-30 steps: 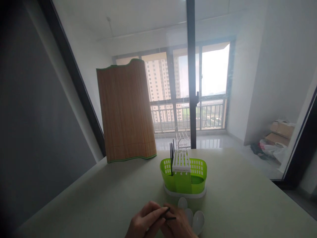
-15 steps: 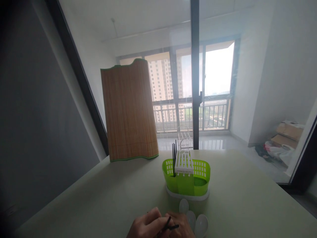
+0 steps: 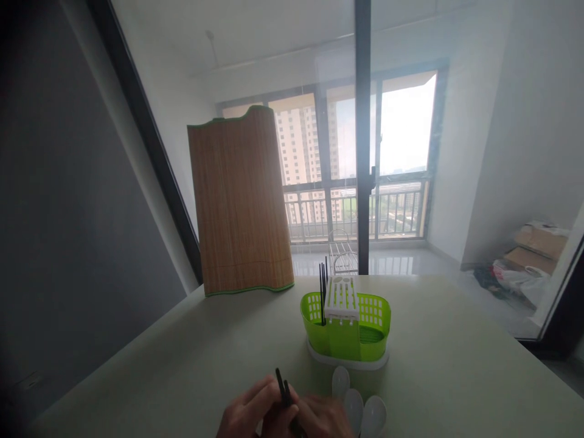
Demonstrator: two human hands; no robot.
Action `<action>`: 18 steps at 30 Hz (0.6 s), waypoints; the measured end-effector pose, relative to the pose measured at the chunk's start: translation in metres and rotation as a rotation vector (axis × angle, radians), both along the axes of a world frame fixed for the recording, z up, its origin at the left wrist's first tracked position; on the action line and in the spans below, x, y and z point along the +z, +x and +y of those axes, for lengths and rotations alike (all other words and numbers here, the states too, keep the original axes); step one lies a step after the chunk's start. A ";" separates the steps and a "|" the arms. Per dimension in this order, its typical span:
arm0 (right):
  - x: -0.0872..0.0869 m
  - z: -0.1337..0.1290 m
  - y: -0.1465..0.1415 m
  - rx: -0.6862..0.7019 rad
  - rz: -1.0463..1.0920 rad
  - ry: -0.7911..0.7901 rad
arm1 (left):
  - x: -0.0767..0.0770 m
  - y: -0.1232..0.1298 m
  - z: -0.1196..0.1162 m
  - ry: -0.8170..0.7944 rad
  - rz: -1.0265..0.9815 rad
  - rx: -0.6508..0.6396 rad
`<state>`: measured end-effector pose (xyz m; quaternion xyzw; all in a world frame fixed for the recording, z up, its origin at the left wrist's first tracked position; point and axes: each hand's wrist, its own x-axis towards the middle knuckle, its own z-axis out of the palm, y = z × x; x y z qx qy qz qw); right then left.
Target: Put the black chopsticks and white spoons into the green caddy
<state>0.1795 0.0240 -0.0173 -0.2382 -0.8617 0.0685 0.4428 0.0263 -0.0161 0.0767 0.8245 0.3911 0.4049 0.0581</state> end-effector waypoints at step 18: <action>-0.006 0.016 0.020 -0.155 -0.007 -0.116 | 0.047 -0.030 0.058 -0.283 -0.322 0.235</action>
